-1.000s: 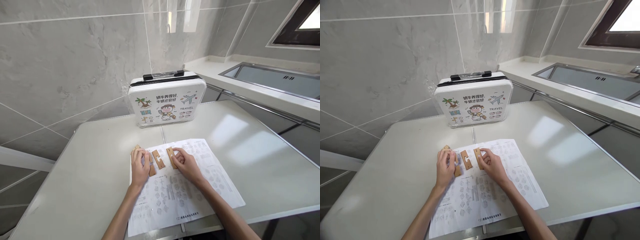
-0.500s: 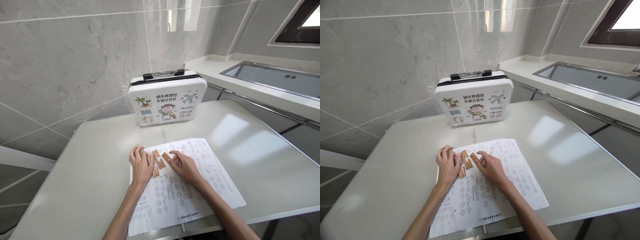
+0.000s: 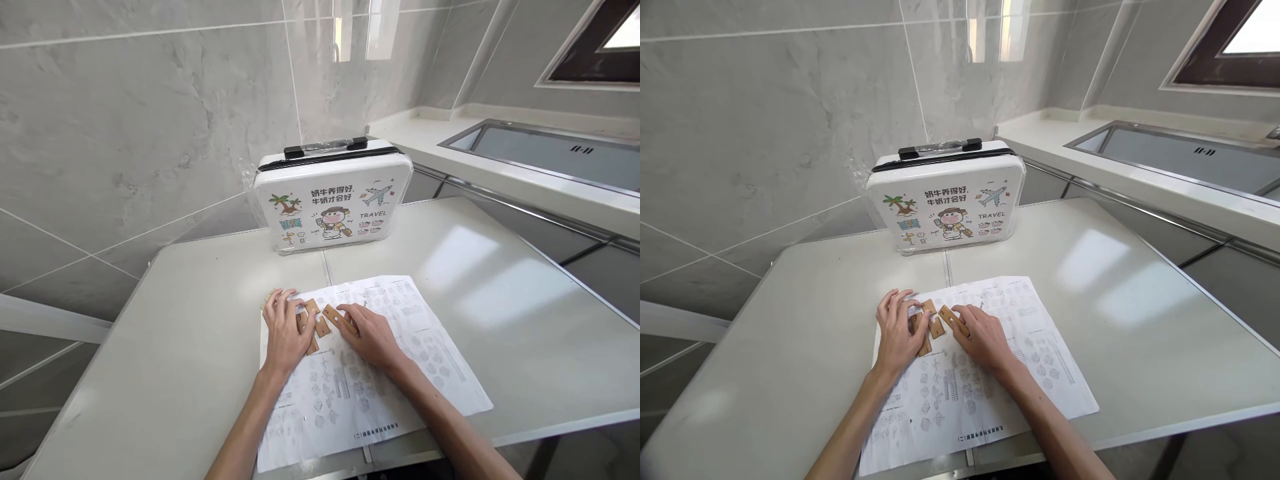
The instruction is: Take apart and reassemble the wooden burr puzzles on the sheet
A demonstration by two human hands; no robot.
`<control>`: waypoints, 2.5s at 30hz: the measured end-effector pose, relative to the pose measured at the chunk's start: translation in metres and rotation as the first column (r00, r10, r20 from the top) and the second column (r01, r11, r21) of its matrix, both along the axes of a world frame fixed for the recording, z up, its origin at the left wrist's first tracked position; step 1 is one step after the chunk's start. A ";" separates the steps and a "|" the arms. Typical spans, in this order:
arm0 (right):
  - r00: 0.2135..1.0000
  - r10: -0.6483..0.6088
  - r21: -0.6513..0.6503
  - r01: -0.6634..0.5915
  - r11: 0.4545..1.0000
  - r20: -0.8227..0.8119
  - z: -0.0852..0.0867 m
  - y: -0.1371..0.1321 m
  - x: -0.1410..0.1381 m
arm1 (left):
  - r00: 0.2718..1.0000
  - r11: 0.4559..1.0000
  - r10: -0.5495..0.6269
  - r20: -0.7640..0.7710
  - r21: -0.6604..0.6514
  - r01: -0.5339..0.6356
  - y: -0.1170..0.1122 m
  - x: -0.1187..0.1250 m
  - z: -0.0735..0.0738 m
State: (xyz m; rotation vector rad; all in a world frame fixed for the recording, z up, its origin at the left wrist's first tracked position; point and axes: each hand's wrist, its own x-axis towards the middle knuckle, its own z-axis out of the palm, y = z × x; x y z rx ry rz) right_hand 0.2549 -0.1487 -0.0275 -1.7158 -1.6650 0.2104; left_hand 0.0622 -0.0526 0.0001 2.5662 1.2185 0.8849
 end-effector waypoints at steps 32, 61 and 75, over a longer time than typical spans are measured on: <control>0.997 0.053 -0.053 -0.050 0.997 0.062 0.003 -0.003 0.004 | 0.985 0.995 -0.101 -0.142 -0.028 0.098 0.020 -0.020 0.002; 0.983 0.181 -0.076 -0.178 0.981 0.039 -0.005 -0.002 0.008 | 0.987 0.984 0.156 -0.033 -0.076 -0.159 0.031 -0.028 -0.015; 0.987 0.156 -0.058 -0.154 0.986 0.033 -0.004 -0.001 0.005 | 0.984 0.981 0.175 -0.030 -0.076 -0.177 0.031 -0.028 -0.013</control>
